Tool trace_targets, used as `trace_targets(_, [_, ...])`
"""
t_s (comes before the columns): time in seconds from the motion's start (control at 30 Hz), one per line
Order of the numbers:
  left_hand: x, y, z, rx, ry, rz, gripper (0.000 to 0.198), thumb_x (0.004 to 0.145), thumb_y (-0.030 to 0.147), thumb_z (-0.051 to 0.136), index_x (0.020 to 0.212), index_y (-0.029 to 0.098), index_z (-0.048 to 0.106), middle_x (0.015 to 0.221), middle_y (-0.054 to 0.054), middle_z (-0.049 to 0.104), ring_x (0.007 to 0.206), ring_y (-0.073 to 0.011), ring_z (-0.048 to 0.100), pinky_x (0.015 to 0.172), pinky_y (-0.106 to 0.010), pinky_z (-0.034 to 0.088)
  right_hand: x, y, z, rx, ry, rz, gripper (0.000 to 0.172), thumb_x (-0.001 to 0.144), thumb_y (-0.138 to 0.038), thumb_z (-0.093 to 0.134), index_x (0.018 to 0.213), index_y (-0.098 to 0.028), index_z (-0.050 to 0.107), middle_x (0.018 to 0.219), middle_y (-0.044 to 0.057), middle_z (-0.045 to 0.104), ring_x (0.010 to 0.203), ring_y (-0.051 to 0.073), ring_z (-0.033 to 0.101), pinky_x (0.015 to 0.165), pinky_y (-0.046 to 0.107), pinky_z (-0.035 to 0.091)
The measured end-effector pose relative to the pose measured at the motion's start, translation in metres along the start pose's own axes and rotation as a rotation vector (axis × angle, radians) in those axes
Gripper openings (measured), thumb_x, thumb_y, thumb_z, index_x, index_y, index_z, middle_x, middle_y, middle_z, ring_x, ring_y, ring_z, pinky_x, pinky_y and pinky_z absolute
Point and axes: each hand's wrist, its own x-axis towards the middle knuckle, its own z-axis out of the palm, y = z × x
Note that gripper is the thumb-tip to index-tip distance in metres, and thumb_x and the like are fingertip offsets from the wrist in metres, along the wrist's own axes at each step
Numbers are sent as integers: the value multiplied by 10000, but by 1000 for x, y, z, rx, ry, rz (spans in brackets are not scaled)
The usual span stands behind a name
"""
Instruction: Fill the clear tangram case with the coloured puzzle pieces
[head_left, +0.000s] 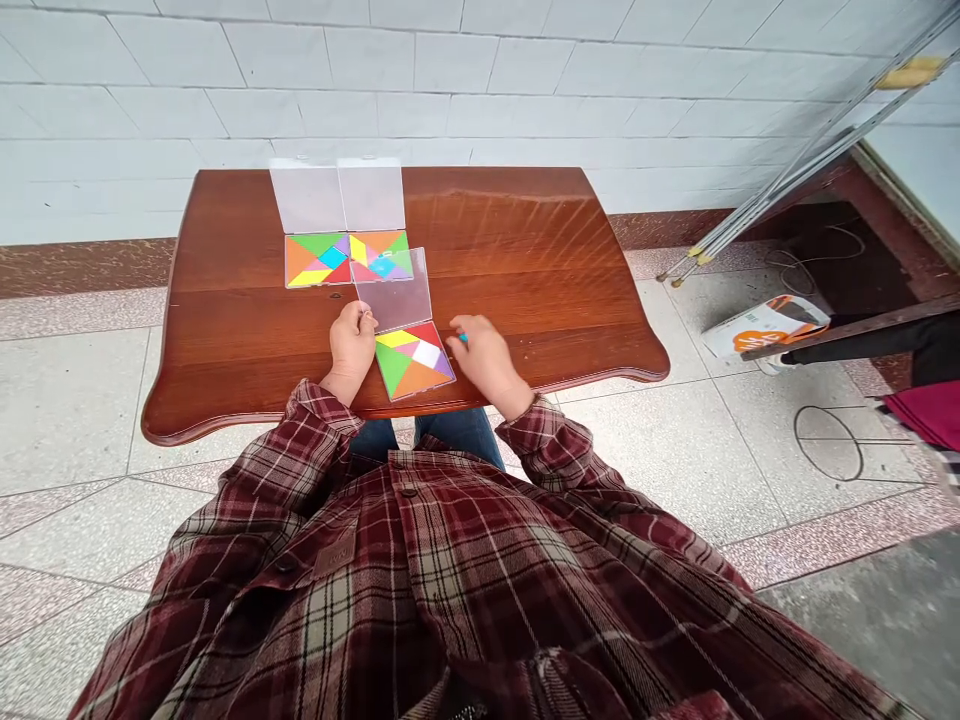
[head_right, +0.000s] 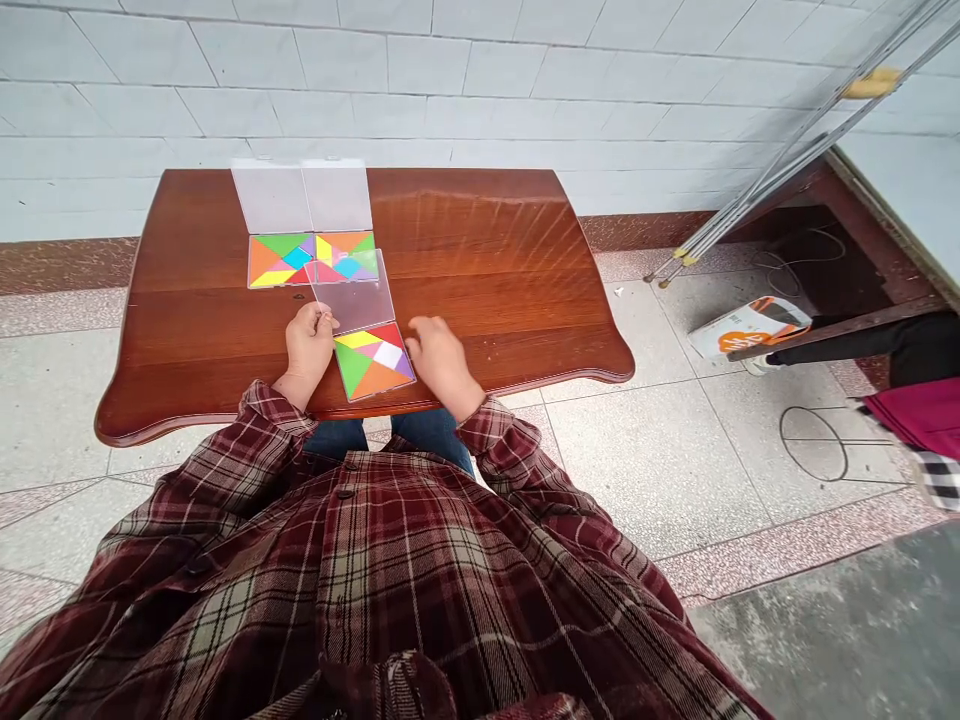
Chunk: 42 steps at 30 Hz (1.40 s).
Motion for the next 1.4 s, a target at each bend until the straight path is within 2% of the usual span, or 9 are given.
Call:
trace_targets(0.13, [-1,2,-1,25,27,21,85,851,172,443,830,207,518,711,12,609,679,-118,577,712,-255,442,-14,-37,11,5,-262,-106,381,869,-187,562,1247,-141,553,1205,125,605,1081,232,581,903,327,448])
trace_targets(0.3, [-1,3,0,33,32,13,96,850,148,453,829,211,524,692,19,609,666,-115,574,714,-251,445,-14,-44,16,-66,-352,-58,615,778,-226,698,1338,-154,453,1263,144,546,1064,245,585,850,334,453])
trace_targets(0.5, [-1,6,1,27,37,-11,112,850,127,452,816,206,523,686,20,601,651,-115,561,710,-249,442,6,-31,21,15,-354,-74,227,710,-185,711,905,-165,597,888,25,595,822,162,539,697,264,384])
trace_targets(0.67, [-1,9,-1,31,29,-17,103,854,136,453,821,201,525,686,21,597,651,-119,556,712,-251,438,10,-15,18,462,-352,-78,146,722,-239,646,670,-181,524,639,-51,506,618,96,441,609,239,339])
trace_targets(0.83, [-2,8,-2,47,9,-8,106,854,150,441,830,204,530,713,5,609,693,-131,580,717,-262,435,14,14,4,789,-91,83,257,730,-404,656,689,-196,509,564,-67,473,540,83,415,538,222,319])
trace_targets(0.97, [-1,5,-2,40,16,11,102,856,178,437,838,208,532,734,-3,619,716,-137,586,730,-273,439,15,43,-3,862,111,232,306,753,-446,651,691,-215,461,503,-85,425,472,74,372,494,214,297])
trace_targets(1.07, [-1,2,-1,38,26,19,107,855,188,434,839,211,537,729,-2,620,707,-135,580,731,-276,442,14,60,-3,806,212,294,301,763,-422,651,681,-215,448,524,-80,441,484,75,388,496,210,307])
trace_targets(1.23, [-1,1,-1,27,31,15,98,852,201,441,843,212,538,727,-1,622,710,-132,581,739,-270,449,13,68,0,644,221,333,128,770,-260,593,740,-204,482,629,-53,511,570,102,475,606,251,414])
trace_targets(1.4, [-1,2,-1,18,22,11,99,847,198,441,855,211,539,734,3,619,714,-128,585,744,-262,452,10,53,-4,279,332,210,170,783,-192,552,951,-172,561,937,72,613,839,180,578,822,339,455])
